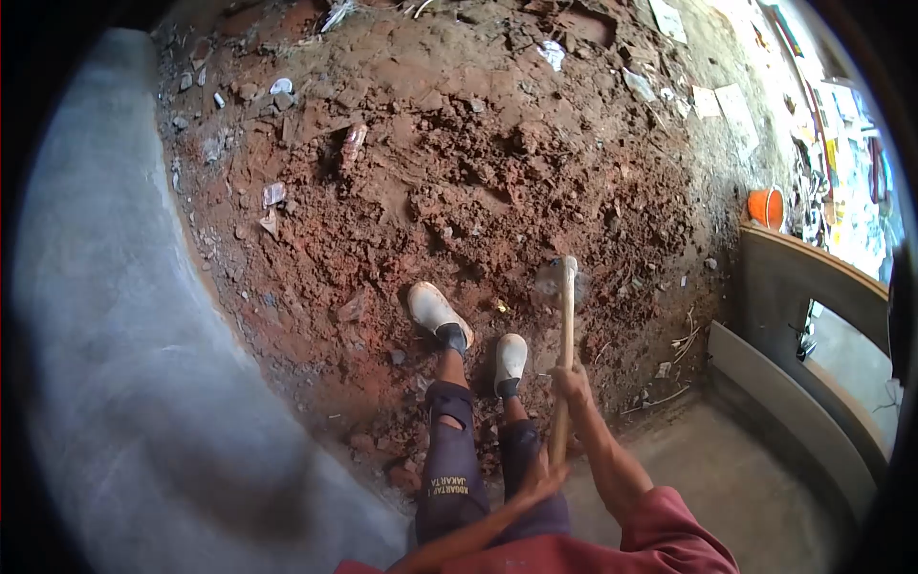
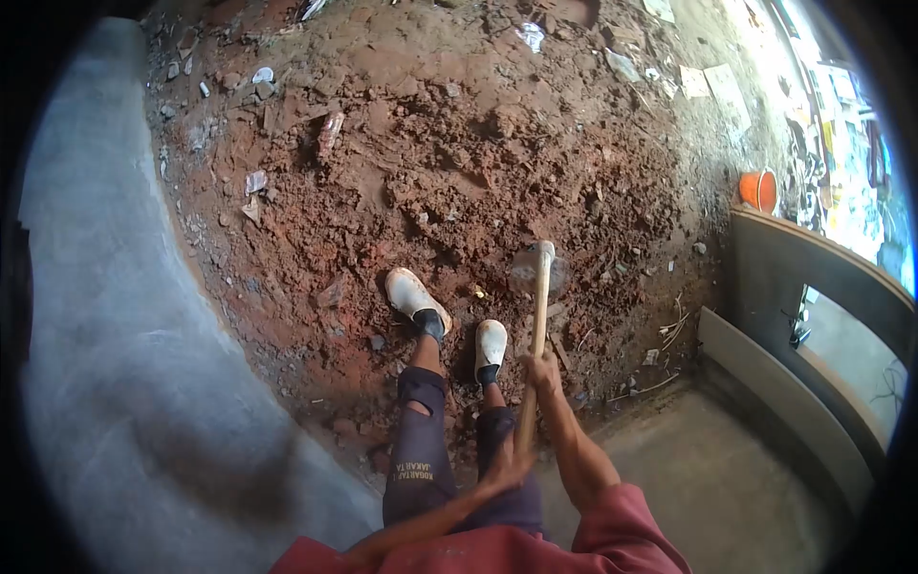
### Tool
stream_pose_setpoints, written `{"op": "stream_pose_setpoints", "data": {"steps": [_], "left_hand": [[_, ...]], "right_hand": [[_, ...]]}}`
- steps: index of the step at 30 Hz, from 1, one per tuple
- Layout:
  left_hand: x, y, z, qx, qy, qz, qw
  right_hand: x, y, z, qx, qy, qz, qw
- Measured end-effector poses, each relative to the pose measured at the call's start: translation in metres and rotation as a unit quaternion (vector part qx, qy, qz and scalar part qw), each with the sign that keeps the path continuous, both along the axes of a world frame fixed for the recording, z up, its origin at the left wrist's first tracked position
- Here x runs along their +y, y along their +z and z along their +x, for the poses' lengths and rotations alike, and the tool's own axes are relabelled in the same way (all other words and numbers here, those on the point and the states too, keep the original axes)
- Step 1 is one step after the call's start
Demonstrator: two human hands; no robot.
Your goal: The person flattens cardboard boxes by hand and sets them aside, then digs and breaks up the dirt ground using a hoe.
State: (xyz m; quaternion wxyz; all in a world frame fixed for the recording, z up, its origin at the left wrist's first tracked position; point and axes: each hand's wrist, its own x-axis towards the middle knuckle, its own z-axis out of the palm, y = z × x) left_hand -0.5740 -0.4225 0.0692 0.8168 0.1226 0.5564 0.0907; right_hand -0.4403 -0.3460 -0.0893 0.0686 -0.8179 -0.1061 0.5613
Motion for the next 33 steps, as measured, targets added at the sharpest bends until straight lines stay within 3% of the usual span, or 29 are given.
{"op": "stream_pose_setpoints", "data": {"steps": [2,3,5,7,8,10,14,15,16,19,20,21,22,23,24,25,26,28,29,30,33], "left_hand": [[-0.054,-0.010,0.011,0.213,0.057,0.274,0.936],[-0.050,-0.018,0.003,0.216,0.062,0.274,0.935],[-0.027,-0.031,-0.022,-0.043,-0.016,0.068,0.997],[0.028,-0.056,-0.027,-0.057,0.105,-0.071,0.990],[0.049,-0.085,-0.027,0.007,0.058,0.032,0.998],[0.112,-0.121,-0.028,0.159,0.047,0.263,0.950],[0.281,-0.146,-0.063,0.108,0.021,0.210,0.972],[0.299,-0.158,-0.063,0.088,0.044,0.188,0.977],[0.301,-0.164,-0.063,0.083,0.044,0.187,0.978],[0.280,-0.189,-0.054,0.061,0.057,0.122,0.989],[0.229,-0.211,-0.035,0.151,0.002,0.226,0.962],[0.200,-0.179,-0.045,0.169,-0.068,0.240,0.954],[0.164,-0.157,-0.039,0.187,-0.057,0.213,0.957],[0.128,-0.136,-0.033,0.206,-0.044,0.185,0.960],[0.108,-0.109,-0.035,0.153,0.010,0.124,0.980],[0.101,-0.087,-0.038,0.129,-0.017,0.107,0.986],[0.097,-0.072,-0.039,0.106,-0.044,0.092,0.989],[0.092,-0.073,-0.036,0.144,-0.018,0.173,0.974],[0.130,-0.059,-0.053,0.071,0.000,0.027,0.997],[0.168,-0.048,-0.068,0.104,-0.044,0.040,0.993],[0.177,-0.145,-0.046,0.185,0.081,0.177,0.963]], "right_hand": [[0.004,0.025,-0.022,0.069,-0.009,0.063,0.996],[0.019,0.038,-0.035,0.071,-0.003,0.063,0.995],[0.062,0.061,-0.064,0.089,0.016,0.064,0.994],[0.110,0.058,-0.088,0.121,0.016,0.163,0.979],[0.142,0.053,-0.096,0.111,0.058,0.203,0.971],[0.207,0.042,-0.109,0.103,0.066,0.263,0.957],[0.335,-0.014,-0.111,0.056,0.129,0.355,0.924],[0.361,-0.043,-0.100,0.071,0.131,0.351,0.924],[0.375,-0.053,-0.101,0.012,0.133,0.339,0.931],[0.335,-0.077,-0.087,0.039,0.163,0.310,0.936],[0.299,-0.093,-0.077,0.057,0.180,0.281,0.941],[0.257,-0.066,-0.087,0.038,0.147,0.282,0.947],[0.217,-0.069,-0.081,0.032,0.161,0.323,0.932],[0.188,-0.041,-0.084,0.000,0.162,0.246,0.956],[0.160,-0.021,-0.082,0.027,0.119,0.225,0.967],[0.150,0.009,-0.088,0.039,0.119,0.172,0.977],[0.150,0.021,-0.093,0.041,0.119,0.166,0.978],[0.156,0.034,-0.097,0.047,0.105,0.157,0.981],[0.173,0.032,-0.099,0.063,0.124,0.202,0.970],[0.191,0.025,-0.103,0.064,0.110,0.227,0.966],[0.257,-0.011,-0.117,0.068,0.136,0.292,0.944]]}}
